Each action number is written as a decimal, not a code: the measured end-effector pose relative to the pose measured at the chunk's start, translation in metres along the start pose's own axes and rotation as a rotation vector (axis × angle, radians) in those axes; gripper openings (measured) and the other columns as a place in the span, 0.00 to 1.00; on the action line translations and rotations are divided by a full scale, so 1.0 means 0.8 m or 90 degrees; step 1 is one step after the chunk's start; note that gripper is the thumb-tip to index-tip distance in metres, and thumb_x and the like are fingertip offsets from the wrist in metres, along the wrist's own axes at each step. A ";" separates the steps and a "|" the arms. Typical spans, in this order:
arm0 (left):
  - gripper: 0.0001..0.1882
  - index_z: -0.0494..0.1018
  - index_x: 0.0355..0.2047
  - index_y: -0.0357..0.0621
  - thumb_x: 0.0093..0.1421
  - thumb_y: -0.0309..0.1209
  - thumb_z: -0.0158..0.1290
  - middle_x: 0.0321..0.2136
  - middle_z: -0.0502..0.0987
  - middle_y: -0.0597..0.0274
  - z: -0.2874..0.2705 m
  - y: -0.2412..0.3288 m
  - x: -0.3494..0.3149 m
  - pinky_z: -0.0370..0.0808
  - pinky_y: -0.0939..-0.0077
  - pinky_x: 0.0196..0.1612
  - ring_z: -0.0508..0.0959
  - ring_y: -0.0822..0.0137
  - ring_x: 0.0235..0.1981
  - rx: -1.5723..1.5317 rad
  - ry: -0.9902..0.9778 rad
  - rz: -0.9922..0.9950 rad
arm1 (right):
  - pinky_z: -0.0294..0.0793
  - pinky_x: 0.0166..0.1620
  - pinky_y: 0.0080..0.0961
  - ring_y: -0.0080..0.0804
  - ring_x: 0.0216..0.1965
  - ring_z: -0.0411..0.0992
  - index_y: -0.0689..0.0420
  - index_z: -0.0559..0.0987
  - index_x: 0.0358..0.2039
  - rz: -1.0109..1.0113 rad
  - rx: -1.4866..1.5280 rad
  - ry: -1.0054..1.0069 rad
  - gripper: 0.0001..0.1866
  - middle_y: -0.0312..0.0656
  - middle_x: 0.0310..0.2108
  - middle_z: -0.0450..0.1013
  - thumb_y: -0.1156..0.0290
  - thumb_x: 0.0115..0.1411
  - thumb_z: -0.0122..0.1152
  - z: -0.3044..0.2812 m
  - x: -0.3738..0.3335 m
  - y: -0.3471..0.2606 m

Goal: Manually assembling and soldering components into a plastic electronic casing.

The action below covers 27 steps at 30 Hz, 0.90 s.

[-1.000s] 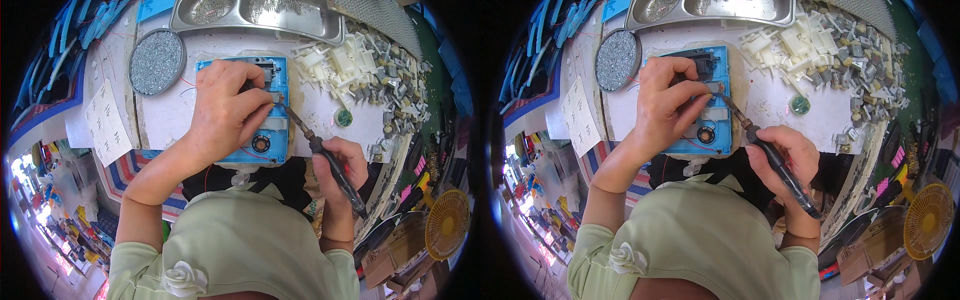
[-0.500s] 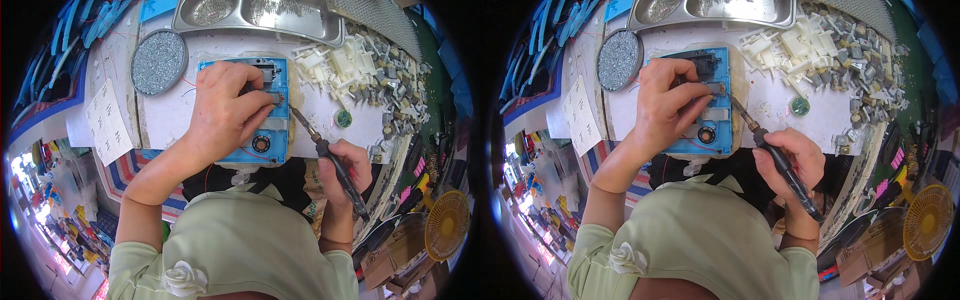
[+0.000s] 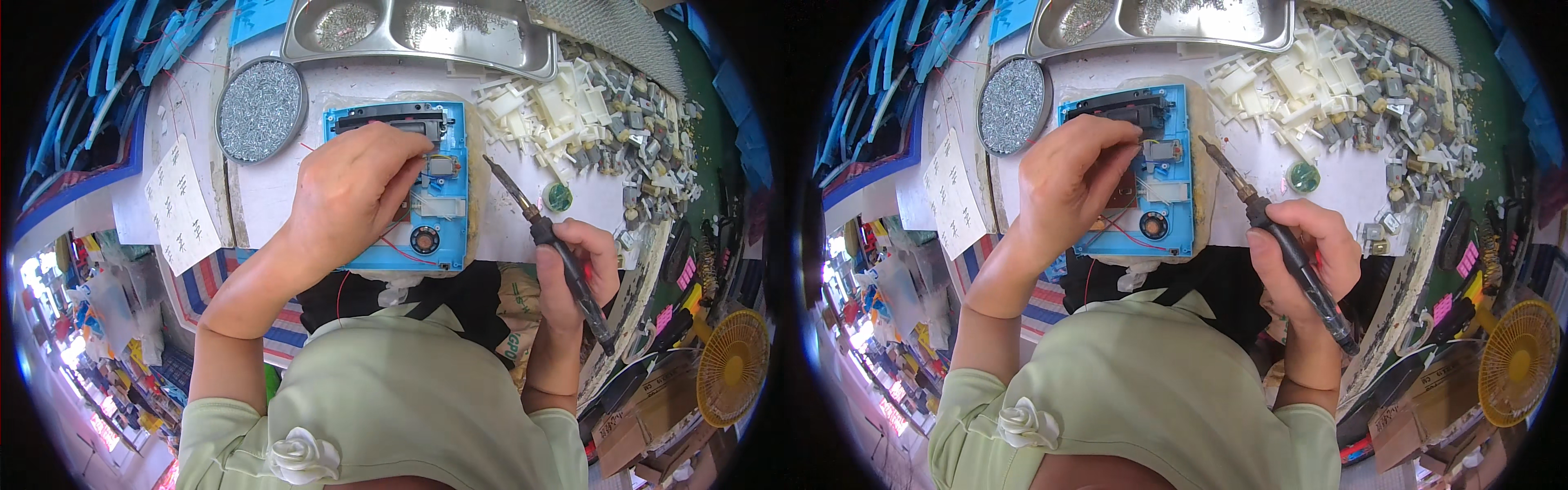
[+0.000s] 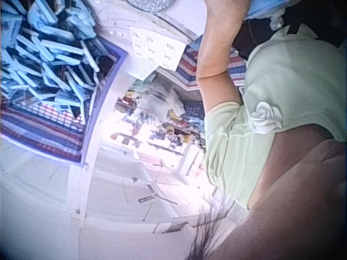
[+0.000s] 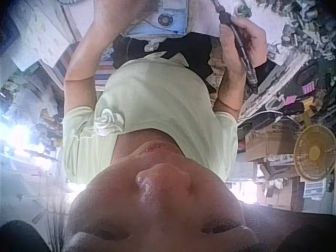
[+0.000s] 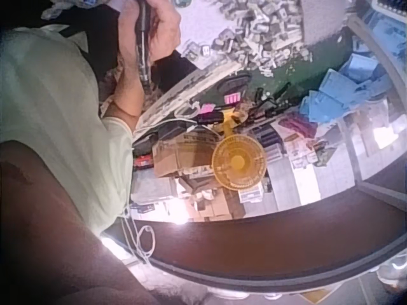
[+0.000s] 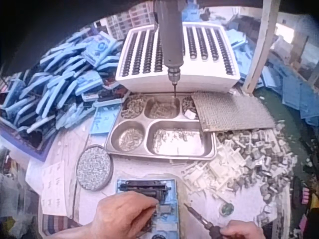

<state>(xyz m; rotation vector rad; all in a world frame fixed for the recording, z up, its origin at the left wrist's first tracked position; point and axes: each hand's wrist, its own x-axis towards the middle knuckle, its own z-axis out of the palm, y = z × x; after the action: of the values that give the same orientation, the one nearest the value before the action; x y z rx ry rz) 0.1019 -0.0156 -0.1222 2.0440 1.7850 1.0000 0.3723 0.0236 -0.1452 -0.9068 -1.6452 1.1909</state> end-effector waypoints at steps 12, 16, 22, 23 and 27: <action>0.14 0.80 0.34 0.46 0.46 0.21 0.67 0.30 0.79 0.63 0.019 0.001 0.005 0.73 0.69 0.31 0.78 0.61 0.28 0.139 0.032 0.104 | 0.68 0.30 0.13 0.16 0.26 0.71 0.66 0.78 0.45 -0.020 -0.005 -0.029 0.17 0.40 0.31 0.78 0.79 0.56 0.74 0.003 0.010 0.006; 0.14 0.79 0.32 0.48 0.45 0.22 0.67 0.27 0.76 0.66 0.022 0.000 0.008 0.68 0.68 0.32 0.76 0.62 0.27 0.158 0.024 0.113 | 0.68 0.29 0.14 0.16 0.26 0.70 0.65 0.78 0.44 -0.023 0.008 -0.042 0.17 0.40 0.30 0.78 0.77 0.56 0.74 0.007 0.014 0.007; 0.12 0.75 0.29 0.48 0.43 0.23 0.65 0.25 0.71 0.67 0.026 -0.002 0.010 0.65 0.66 0.35 0.75 0.63 0.27 0.152 0.011 0.120 | 0.66 0.27 0.15 0.18 0.24 0.71 0.64 0.79 0.42 -0.046 -0.005 -0.077 0.16 0.39 0.27 0.78 0.76 0.56 0.75 0.009 0.020 0.009; 0.11 0.73 0.27 0.48 0.44 0.25 0.64 0.25 0.69 0.66 0.026 -0.002 0.009 0.65 0.66 0.36 0.74 0.63 0.28 0.157 0.007 0.121 | 0.66 0.26 0.15 0.18 0.23 0.71 0.64 0.79 0.42 -0.050 -0.004 -0.082 0.16 0.39 0.26 0.78 0.76 0.56 0.75 0.009 0.020 0.010; 0.10 0.72 0.25 0.49 0.43 0.26 0.62 0.25 0.67 0.66 0.025 -0.003 0.009 0.64 0.65 0.37 0.74 0.63 0.29 0.169 0.001 0.131 | 0.66 0.26 0.16 0.20 0.22 0.71 0.64 0.79 0.41 -0.055 -0.013 -0.083 0.15 0.39 0.26 0.78 0.76 0.55 0.75 0.008 0.021 0.011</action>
<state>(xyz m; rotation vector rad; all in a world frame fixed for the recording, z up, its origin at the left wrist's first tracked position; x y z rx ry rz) 0.1129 -0.0032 -0.1357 2.4288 1.8203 0.8533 0.3611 0.0394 -0.1502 -0.7759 -1.7845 1.1967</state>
